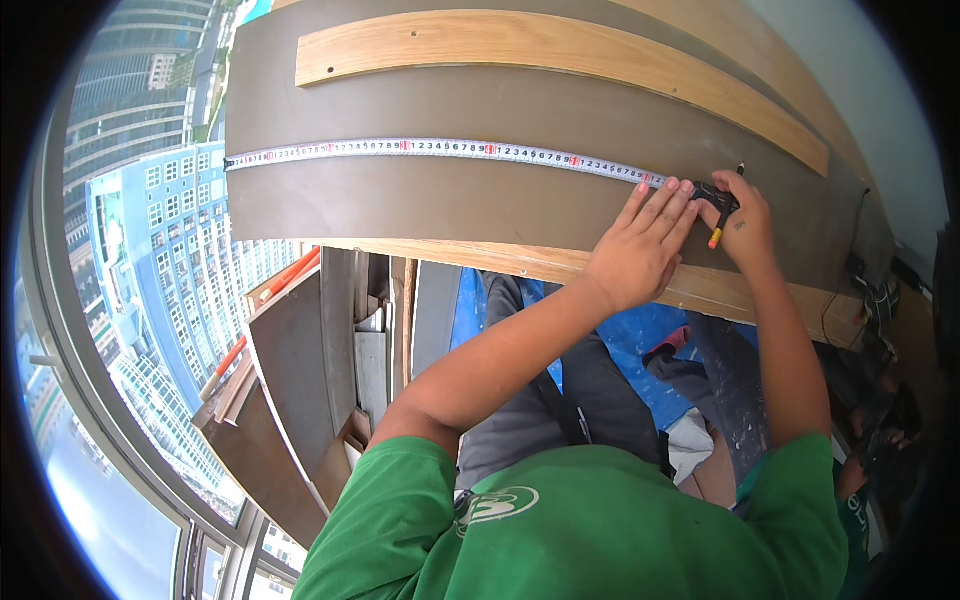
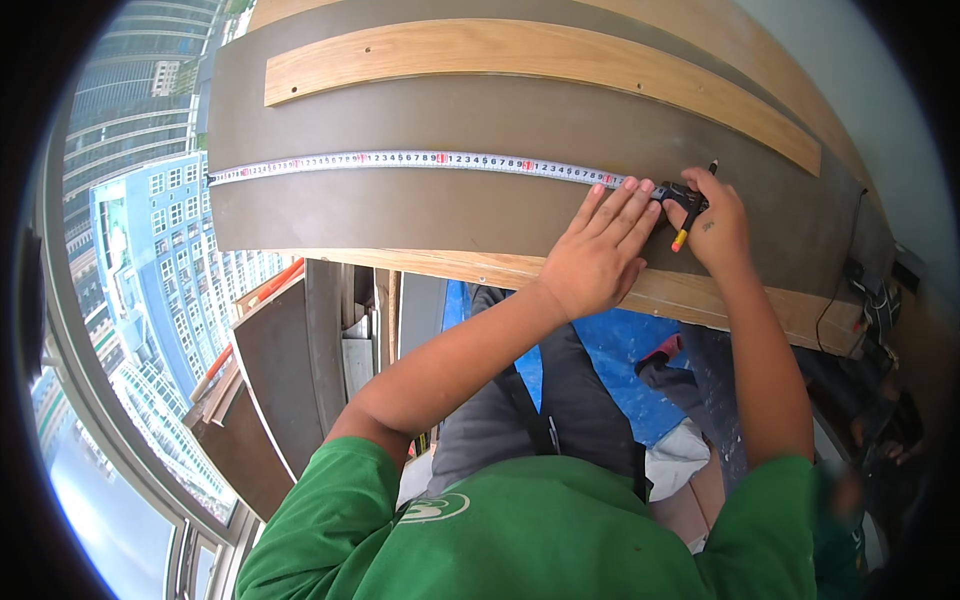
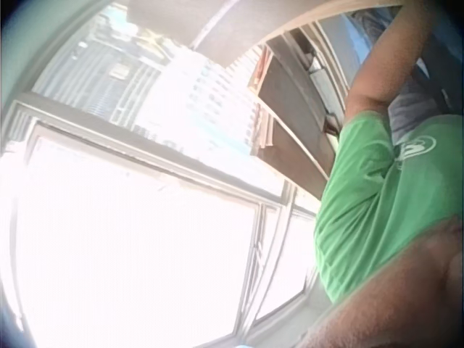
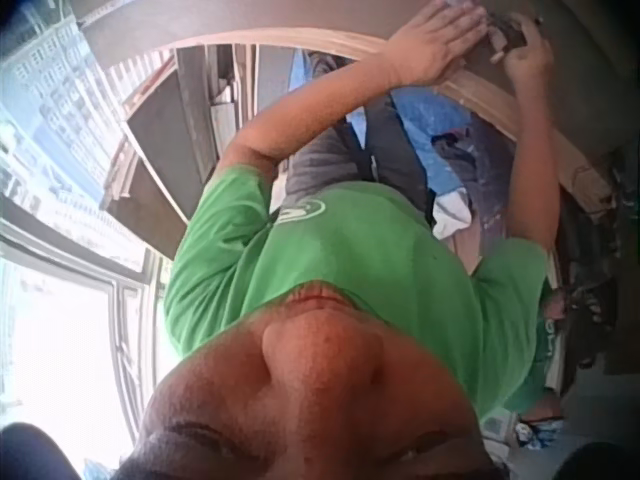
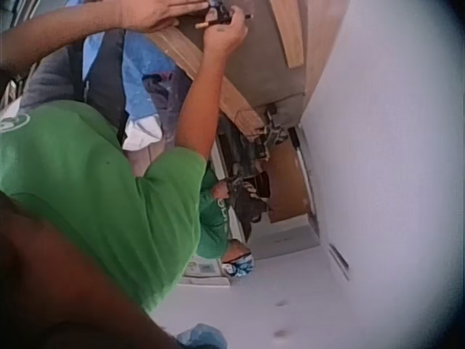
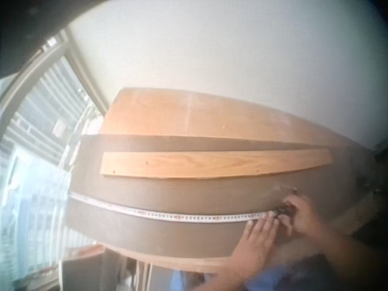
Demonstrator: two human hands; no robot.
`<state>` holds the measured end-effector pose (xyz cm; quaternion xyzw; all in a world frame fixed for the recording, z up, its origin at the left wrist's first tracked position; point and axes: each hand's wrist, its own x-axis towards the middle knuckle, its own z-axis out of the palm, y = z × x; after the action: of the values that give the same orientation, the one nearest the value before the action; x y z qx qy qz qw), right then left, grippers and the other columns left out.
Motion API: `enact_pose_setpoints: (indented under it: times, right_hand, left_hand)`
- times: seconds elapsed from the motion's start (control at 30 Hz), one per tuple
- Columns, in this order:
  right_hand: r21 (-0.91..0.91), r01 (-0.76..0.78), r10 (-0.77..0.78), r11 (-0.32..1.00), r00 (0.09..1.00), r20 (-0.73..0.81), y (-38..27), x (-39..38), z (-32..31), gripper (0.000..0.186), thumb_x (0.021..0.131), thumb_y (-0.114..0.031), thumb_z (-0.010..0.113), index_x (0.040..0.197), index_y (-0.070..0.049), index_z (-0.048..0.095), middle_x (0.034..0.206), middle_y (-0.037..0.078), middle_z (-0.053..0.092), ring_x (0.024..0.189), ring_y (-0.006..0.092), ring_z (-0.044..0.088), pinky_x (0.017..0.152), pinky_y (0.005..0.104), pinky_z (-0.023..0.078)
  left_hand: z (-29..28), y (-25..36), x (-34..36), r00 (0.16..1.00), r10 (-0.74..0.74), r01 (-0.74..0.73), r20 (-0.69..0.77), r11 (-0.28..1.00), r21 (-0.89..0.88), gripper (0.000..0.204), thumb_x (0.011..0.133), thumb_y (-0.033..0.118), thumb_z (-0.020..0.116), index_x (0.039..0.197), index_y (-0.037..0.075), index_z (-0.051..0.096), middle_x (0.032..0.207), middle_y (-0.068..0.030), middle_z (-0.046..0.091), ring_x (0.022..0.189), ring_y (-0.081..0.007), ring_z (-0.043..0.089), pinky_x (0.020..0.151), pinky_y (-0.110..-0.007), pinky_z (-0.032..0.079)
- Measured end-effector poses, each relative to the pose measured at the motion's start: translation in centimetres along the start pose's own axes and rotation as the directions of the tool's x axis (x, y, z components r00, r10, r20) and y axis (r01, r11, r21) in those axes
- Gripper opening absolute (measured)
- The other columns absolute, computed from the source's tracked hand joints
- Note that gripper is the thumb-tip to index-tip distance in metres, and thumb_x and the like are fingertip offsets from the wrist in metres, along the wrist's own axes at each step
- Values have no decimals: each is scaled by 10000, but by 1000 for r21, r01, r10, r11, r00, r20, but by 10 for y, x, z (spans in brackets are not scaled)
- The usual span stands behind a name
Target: The person measures a curved wooden board with a tape measure and marks it with a pencil. They reposition the board and repeat the measuring and marking process on different sections.
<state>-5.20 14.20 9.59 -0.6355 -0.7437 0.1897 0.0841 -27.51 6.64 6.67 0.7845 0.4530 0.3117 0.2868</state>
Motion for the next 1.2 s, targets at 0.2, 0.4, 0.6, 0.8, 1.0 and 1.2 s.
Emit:
enact_pose_setpoints:
  times: [0.2,0.4,0.6,0.8,1.0,1.2]
  right_hand:
    - [-3,-28,28,1000,999,31,-21,-3,-10,369,814,-153,837,1158,-103,712,978,134,711,968,320,640,848,423,538]
    - [-21,13,-11,1000,996,85,-5,-11,-6,331,843,-155,814,1157,-104,725,958,106,707,942,308,610,831,427,534]
    - [-42,48,-41,998,986,165,-15,-2,-11,339,883,-125,773,1219,-118,728,1036,98,724,976,322,590,891,420,518]
    - [-41,90,-83,995,984,156,-10,-5,-13,314,903,-91,748,1215,-97,725,1098,95,727,990,335,589,924,420,501]
    - [-52,116,-106,992,979,172,-16,-1,-18,304,910,-91,742,1214,-89,720,1103,97,728,1004,332,592,931,420,497]
    - [-75,110,-94,991,976,198,-21,-3,-21,305,913,-104,741,1216,-89,717,1107,99,731,1004,337,592,938,422,496]
  left_hand:
    - [-18,-38,-35,986,-164,157,39,977,146,726,948,320,678,1555,5,435,1670,-185,351,1567,-354,292,1283,-553,167]
    - [-87,-87,-59,955,-266,297,-133,879,373,652,989,316,656,1569,88,465,1675,-167,364,1568,-370,291,1273,-576,138]
    - [-254,-255,-148,501,-436,783,-748,597,176,529,1024,368,651,1468,85,592,1606,-210,455,1479,-374,425,1217,-477,318]
    - [-369,-326,-172,167,-821,862,-546,391,-324,593,989,472,710,1329,-13,685,1254,-140,718,1130,-214,654,978,-349,498]
    - [-393,-341,-191,226,-865,869,-449,387,-307,530,961,446,759,1235,-7,743,1045,-63,726,955,-152,635,815,-315,479]
    - [-388,-341,-208,187,-862,839,-472,390,-380,491,971,401,764,1228,-17,744,1021,-43,721,924,-127,612,791,-302,472]
